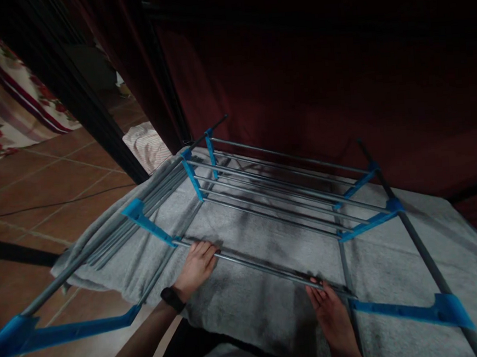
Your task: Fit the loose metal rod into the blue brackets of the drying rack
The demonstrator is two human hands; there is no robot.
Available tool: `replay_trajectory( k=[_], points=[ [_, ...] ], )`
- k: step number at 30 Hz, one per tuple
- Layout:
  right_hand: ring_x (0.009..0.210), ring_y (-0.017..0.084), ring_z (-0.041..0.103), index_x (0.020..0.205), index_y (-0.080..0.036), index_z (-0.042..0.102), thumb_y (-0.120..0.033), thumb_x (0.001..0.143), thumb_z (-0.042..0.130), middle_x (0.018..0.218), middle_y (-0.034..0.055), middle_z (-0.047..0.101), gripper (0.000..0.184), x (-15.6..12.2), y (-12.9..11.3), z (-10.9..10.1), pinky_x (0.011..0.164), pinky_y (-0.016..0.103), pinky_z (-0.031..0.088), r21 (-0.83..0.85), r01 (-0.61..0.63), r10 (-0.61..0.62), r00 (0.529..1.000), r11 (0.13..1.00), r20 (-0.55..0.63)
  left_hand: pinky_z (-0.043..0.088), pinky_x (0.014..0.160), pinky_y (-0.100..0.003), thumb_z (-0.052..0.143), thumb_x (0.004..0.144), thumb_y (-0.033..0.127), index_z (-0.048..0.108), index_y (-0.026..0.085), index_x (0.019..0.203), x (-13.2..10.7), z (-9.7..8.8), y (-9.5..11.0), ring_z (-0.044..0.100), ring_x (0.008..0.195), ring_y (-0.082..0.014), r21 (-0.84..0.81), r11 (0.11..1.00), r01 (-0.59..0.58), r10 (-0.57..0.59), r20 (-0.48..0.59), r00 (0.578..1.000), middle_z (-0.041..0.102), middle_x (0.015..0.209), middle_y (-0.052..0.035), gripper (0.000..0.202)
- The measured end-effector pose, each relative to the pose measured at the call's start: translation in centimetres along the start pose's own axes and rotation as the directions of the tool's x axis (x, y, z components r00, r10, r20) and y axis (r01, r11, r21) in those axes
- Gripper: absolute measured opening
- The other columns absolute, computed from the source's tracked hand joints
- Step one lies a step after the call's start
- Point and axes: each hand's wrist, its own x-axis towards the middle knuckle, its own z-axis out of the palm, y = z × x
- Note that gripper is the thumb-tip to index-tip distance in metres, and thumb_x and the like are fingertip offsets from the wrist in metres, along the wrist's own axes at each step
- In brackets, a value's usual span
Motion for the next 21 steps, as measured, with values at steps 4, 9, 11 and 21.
replay_trajectory(
  k=[4,9,11,21],
  points=[
    [0.098,0.019,0.076,0.085,-0.027,0.076,-0.029,0.076,0.077,0.099,0.0020,0.080,0.009,-0.4,-0.7,1.3,0.116,0.047,0.051,0.057,-0.062,0.065,0.997,0.996,-0.048,0.045,0.092,-0.040,0.049,0.104,0.024,0.070,0.018,0.112,0.0,0.1,-0.3,0.062,0.094,-0.0234,0.019,0.999,-0.029,0.029,-0.037,0.999,0.071,0.099,-0.0076,0.024],
    [0.100,0.021,0.075,0.081,-0.025,0.075,-0.030,0.074,0.078,0.098,0.0029,0.080,0.008,-1.1,-2.1,3.1,0.114,0.049,0.051,0.106,-0.015,0.017,1.000,0.994,-0.017,0.045,0.089,-0.039,0.046,0.105,0.027,0.070,0.020,0.110,0.6,-0.8,-0.4,0.064,0.094,-0.0238,0.004,0.999,-0.049,0.049,-0.057,0.997,0.072,0.098,-0.0070,0.026],
    [0.100,0.022,0.075,0.081,-0.026,0.075,-0.031,0.073,0.080,0.096,0.0032,0.080,0.011,-1.4,-2.4,3.6,0.114,0.051,0.051,0.106,0.009,-0.009,1.000,0.994,0.000,0.045,0.088,-0.039,0.045,0.105,0.029,0.070,0.021,0.109,0.8,-1.2,-0.5,0.065,0.094,-0.0239,-0.002,0.998,-0.055,0.055,-0.065,0.996,0.073,0.097,-0.0065,0.026],
    [0.099,0.024,0.074,0.083,-0.025,0.073,-0.029,0.072,0.081,0.093,0.0035,0.079,0.014,-1.5,-2.7,5.3,0.103,0.045,0.057,0.204,0.066,-0.059,0.997,0.977,-0.039,0.045,0.088,-0.039,0.043,0.106,0.037,0.070,0.023,0.104,1.5,-0.6,-2.0,0.068,0.092,-0.0241,-0.001,0.985,-0.175,0.174,-0.078,0.982,0.076,0.098,-0.0061,0.030]
  ],
)
